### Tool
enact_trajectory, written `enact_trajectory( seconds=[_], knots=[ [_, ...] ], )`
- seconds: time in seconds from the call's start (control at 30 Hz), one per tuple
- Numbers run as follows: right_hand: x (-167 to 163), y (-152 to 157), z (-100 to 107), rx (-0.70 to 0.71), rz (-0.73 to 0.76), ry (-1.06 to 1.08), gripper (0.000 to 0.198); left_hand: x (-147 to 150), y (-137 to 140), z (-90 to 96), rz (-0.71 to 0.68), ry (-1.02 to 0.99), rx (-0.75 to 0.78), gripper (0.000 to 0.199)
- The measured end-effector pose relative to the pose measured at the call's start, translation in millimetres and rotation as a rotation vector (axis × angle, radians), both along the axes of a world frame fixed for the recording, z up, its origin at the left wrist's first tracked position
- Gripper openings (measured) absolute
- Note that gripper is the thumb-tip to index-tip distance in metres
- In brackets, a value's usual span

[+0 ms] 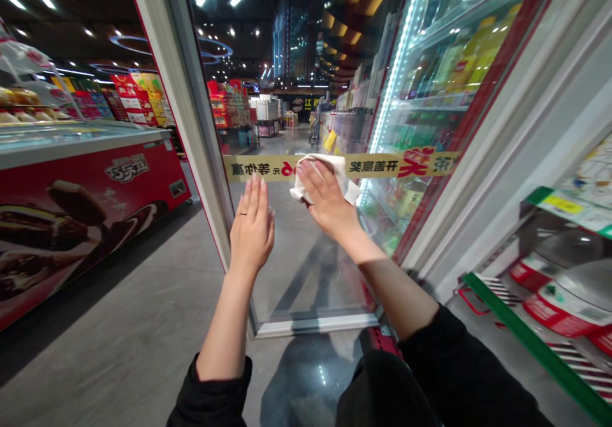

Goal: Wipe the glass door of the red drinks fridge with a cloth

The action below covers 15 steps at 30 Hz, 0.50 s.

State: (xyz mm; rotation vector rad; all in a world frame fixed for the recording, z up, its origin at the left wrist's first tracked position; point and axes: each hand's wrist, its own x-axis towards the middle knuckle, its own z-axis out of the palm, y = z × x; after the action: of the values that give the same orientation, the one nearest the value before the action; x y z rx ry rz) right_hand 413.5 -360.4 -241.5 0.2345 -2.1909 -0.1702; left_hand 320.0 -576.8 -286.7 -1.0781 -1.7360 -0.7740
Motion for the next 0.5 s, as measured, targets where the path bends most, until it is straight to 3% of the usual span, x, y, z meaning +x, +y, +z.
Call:
enact_trajectory(
  seconds=[0.17,0.23,0.37,0.5],
  knots=[
    [1,9,30,-0.126,-0.179,0.146,0.107,5,7,0.6,0.045,-0.020,0.038,0.073],
    [-1,4,35,-0.122,-0.177,0.124,0.106,7,10,-0.1,0.047,-0.044,0.059,0.072],
    [9,10,16,-0.046,-0.084,0.051,0.106,8,12,-0.8,0.038,-0.088,0.075,0.073],
    [24,40,-1,-0.060,-0.141,0.096,0.105,7,9,0.8,0.038,-0.101,0.061,0.073]
  ],
)
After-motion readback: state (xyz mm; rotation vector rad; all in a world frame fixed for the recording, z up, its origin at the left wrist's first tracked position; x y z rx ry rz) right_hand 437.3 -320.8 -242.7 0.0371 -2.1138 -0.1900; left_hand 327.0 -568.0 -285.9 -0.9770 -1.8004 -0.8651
